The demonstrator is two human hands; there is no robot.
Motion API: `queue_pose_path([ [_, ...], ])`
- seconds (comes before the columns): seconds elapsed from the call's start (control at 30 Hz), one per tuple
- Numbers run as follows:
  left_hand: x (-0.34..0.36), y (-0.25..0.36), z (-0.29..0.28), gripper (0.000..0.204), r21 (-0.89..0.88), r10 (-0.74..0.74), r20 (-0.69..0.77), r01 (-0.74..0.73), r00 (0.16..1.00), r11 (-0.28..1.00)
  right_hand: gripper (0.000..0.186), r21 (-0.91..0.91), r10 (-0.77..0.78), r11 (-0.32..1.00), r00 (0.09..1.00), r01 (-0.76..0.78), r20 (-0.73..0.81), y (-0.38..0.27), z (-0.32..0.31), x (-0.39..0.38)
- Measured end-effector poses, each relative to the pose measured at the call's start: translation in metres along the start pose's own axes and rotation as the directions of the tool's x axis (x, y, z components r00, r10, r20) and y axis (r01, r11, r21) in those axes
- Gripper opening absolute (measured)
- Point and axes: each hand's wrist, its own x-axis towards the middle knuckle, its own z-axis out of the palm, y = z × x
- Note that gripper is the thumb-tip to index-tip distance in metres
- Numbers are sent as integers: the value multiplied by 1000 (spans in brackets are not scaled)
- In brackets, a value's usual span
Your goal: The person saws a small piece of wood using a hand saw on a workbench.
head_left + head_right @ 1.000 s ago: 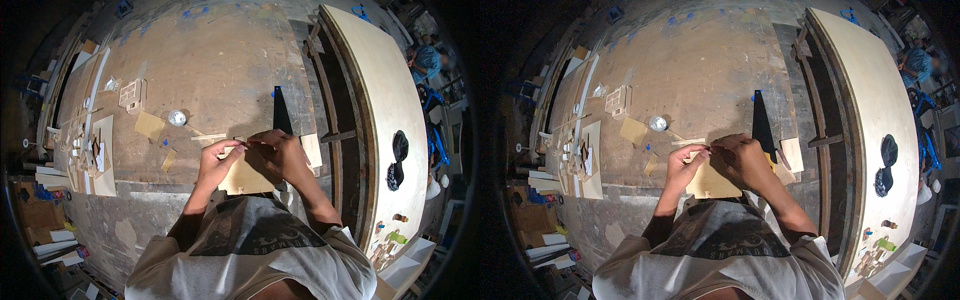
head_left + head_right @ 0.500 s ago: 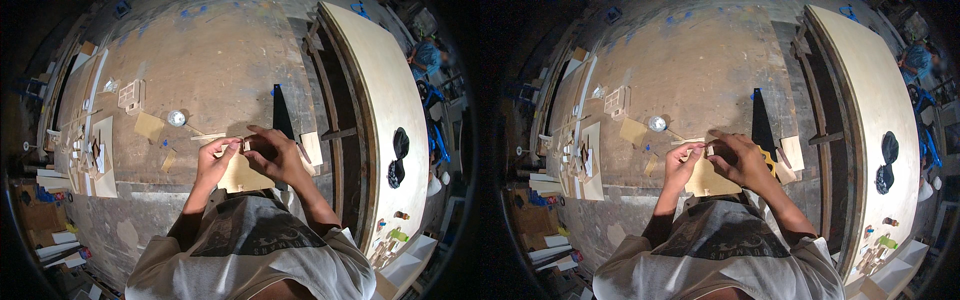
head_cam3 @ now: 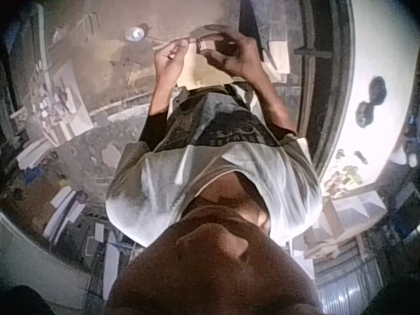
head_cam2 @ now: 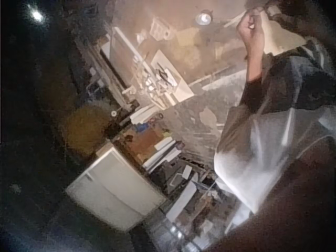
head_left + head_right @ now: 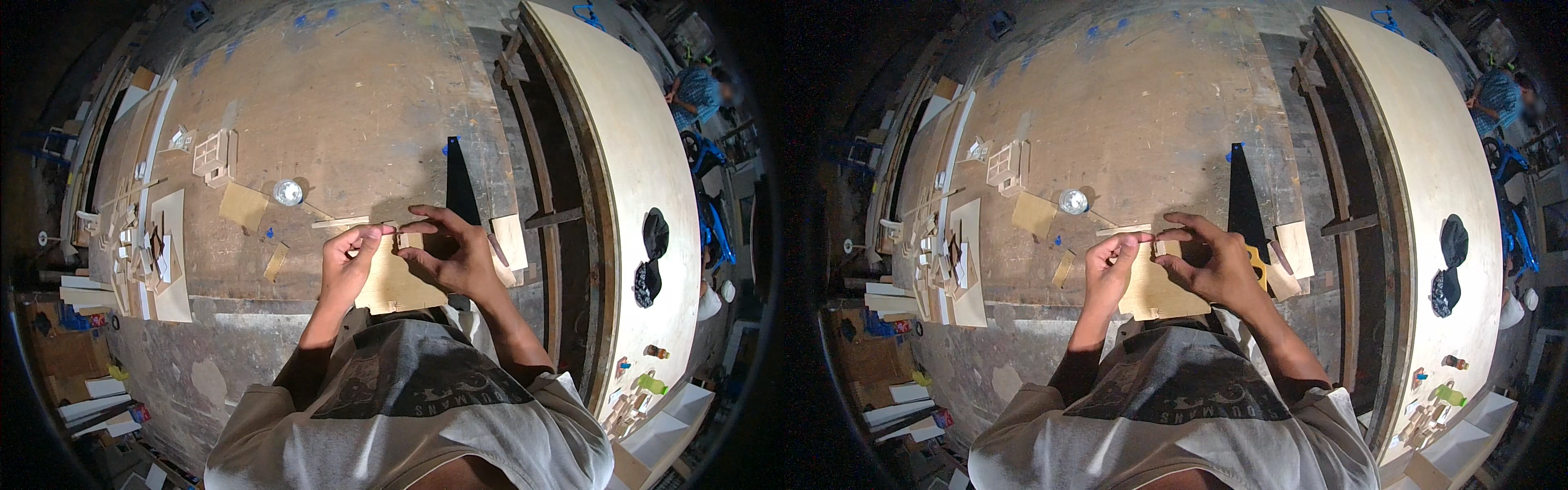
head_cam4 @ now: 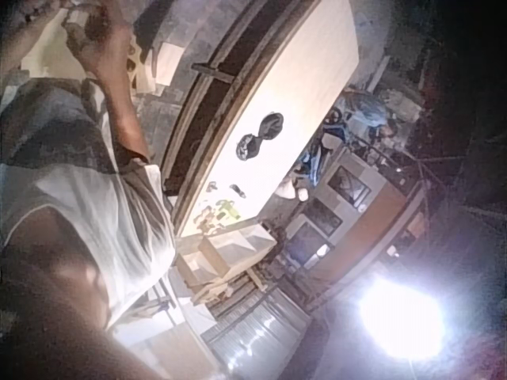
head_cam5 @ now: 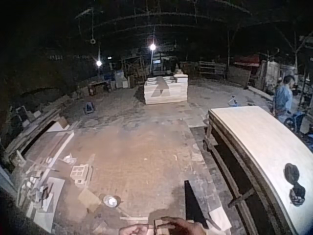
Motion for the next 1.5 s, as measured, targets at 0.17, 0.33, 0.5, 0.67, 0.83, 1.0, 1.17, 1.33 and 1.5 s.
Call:
queue_pose_path([
  [0.17,-1,2,1,28,8,-24,-5,24,1000,1000,49,33,41,999,999,-41,-3,0,0,-1],
  [0.33,-1,8,2,27,50,-95,-15,95,995,994,48,-14,64,998,998,-64,21,0,-2,-1],
  [0.5,0,6,3,20,46,41,17,-42,999,998,45,-27,130,991,991,-129,40,-5,-3,-2],
  [0.67,-2,13,6,23,-13,23,22,-23,999,1000,45,27,107,994,994,-108,18,-6,-1,-5],
  [0.83,-3,20,6,24,36,41,-1,-41,999,998,50,-213,-104,970,992,117,71,-6,-9,-1],
  [1.0,-1,21,0,30,91,140,-71,-134,988,987,49,4,-30,1000,1000,30,8,-22,-5,0],
  [1.17,-1,33,0,31,133,291,-102,-277,951,952,38,379,56,925,993,-13,-101,-12,3,-2],
  [1.33,-4,39,-3,28,183,331,-61,-316,942,931,31,282,22,960,996,2,-82,-15,6,-2],
  [1.5,-3,37,-4,21,162,354,-8,-348,935,923,31,324,71,945,993,-38,-89,-23,7,-3],
])
